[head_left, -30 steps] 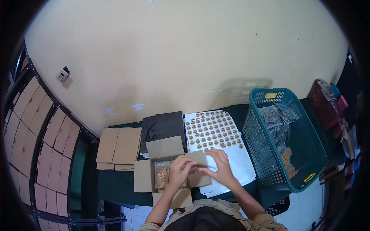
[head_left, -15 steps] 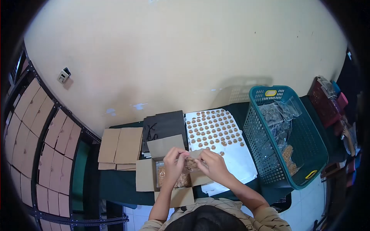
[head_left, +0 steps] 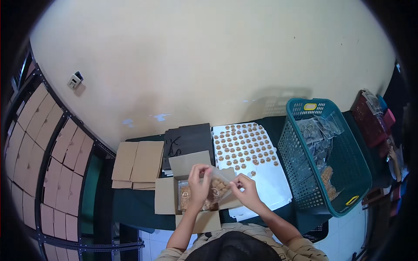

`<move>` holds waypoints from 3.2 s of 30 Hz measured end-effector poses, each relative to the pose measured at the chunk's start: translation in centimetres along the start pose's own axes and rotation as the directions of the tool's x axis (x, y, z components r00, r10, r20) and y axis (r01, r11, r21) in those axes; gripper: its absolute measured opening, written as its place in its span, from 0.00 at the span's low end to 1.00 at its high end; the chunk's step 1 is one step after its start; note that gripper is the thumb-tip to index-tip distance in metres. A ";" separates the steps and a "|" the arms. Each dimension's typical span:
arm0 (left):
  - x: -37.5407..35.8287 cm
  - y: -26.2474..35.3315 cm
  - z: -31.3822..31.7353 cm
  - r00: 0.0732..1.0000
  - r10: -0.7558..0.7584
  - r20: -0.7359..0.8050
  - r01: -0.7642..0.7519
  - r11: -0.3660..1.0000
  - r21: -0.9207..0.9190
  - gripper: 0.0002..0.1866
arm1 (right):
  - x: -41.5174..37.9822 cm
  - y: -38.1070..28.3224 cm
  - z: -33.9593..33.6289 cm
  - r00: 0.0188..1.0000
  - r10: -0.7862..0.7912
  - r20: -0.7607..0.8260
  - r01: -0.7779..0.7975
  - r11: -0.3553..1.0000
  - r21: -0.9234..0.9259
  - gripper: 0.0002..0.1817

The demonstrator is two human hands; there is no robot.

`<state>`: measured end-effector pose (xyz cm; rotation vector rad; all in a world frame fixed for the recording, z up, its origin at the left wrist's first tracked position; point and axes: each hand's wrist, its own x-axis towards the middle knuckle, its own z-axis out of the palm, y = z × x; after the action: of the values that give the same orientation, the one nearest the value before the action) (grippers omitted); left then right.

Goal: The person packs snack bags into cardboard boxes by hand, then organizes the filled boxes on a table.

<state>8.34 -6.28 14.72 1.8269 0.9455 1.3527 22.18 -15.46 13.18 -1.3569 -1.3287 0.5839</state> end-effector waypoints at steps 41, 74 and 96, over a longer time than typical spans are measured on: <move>-0.9 -3.1 -7.7 0.965 -0.207 -0.164 0.157 0.949 -0.272 0.10 | 2.7 -4.7 7.2 0.956 -0.161 0.246 0.256 0.868 -0.425 0.07; -10.6 -22.0 -11.1 0.853 -0.269 0.448 -0.018 0.842 0.540 0.16 | -5.9 15.9 24.2 0.637 0.766 -0.082 -0.769 0.639 -0.005 0.38; -11.0 -19.7 -11.5 0.886 -0.223 0.406 0.106 0.951 0.291 0.18 | -4.2 11.0 22.5 0.807 0.578 -0.118 -0.573 0.720 -0.391 0.44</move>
<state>-8.12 -4.41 -4.39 2.0715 1.0398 0.6897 5.09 -8.95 -4.49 -2.1611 -1.0501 0.7521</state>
